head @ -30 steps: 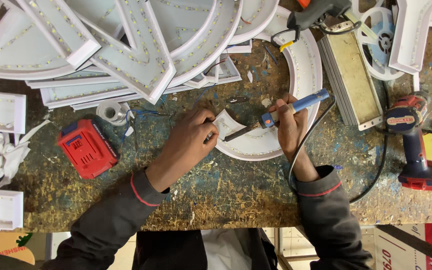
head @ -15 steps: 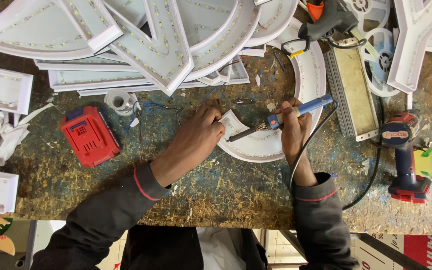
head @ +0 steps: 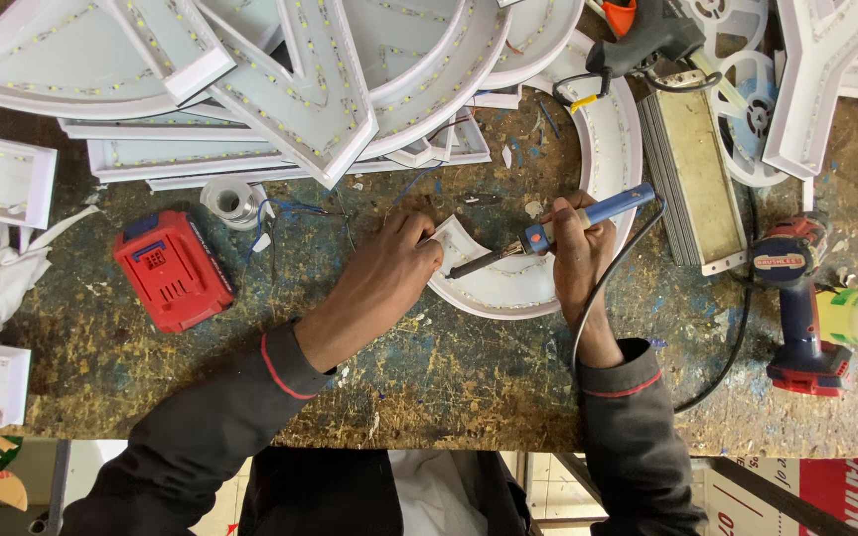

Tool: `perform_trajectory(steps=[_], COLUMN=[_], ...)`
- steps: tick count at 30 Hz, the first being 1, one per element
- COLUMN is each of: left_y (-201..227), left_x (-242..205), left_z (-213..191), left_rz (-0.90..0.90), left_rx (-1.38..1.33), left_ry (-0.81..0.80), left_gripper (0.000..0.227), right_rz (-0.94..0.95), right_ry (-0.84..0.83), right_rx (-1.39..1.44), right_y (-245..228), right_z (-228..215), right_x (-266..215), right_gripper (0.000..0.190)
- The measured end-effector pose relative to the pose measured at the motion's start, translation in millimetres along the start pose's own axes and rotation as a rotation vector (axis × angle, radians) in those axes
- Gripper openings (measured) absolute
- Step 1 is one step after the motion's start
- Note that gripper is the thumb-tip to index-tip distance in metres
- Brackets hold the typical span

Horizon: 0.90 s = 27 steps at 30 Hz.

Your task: The person uses a soldering iron to attach wires to a curved LED strip mounted on a white plastic frame. They hold the strip in place with one hand while applying heat with the other. After completing the soldering, they pick up a red battery pack and connect the wires to it.

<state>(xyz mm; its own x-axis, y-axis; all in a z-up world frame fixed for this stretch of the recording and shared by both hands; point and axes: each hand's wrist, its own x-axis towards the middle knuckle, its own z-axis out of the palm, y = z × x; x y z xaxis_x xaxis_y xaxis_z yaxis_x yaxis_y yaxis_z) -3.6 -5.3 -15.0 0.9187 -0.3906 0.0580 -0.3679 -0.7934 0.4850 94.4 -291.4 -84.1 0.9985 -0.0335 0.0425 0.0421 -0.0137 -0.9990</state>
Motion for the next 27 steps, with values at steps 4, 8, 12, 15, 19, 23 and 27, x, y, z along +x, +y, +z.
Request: perform_trajectory(steps=[4, 8, 12, 15, 19, 23, 27], left_y=[-5.5, -3.9, -0.9, -5.0, -8.3, -7.5, -7.1], left_x=[0.2, 0.2, -4.0, -1.4, -2.1, -2.6, -1.8], left_z=[7.6, 4.7, 5.7, 9.8, 13.0, 7.3, 6.8], left_rz=[0.022, 0.020, -0.010, -0.010, -0.017, -0.006, 0.006], left_rx=[0.015, 0.064, 0.002, 0.022, 0.043, 0.021, -0.060], left_ry=[-0.001, -0.005, 0.006, 0.020, -0.024, -0.008, 0.051], left_gripper=[0.013, 0.016, 0.015, 0.021, 0.024, 0.022, 0.023], right_rz=[-0.015, -0.005, 0.007, 0.005, -0.019, -0.040, -0.063], right_ry=[0.005, 0.037, 0.086, 0.143, 0.193, 0.215, 0.218], right_rx=[-0.041, -0.012, -0.056, -0.069, -0.097, -0.114, -0.130], right_y=[1.3, -18.6, -42.8, -48.3, -30.6, -30.4, -49.2], right_z=[0.0, 9.4, 25.6, 31.1, 28.4, 32.3, 44.0], right_x=[0.2, -4.6, -9.9, -11.6, -9.5, -5.7, -11.3], right_gripper=[0.031, 0.029, 0.037, 0.042, 0.042, 0.046, 0.045])
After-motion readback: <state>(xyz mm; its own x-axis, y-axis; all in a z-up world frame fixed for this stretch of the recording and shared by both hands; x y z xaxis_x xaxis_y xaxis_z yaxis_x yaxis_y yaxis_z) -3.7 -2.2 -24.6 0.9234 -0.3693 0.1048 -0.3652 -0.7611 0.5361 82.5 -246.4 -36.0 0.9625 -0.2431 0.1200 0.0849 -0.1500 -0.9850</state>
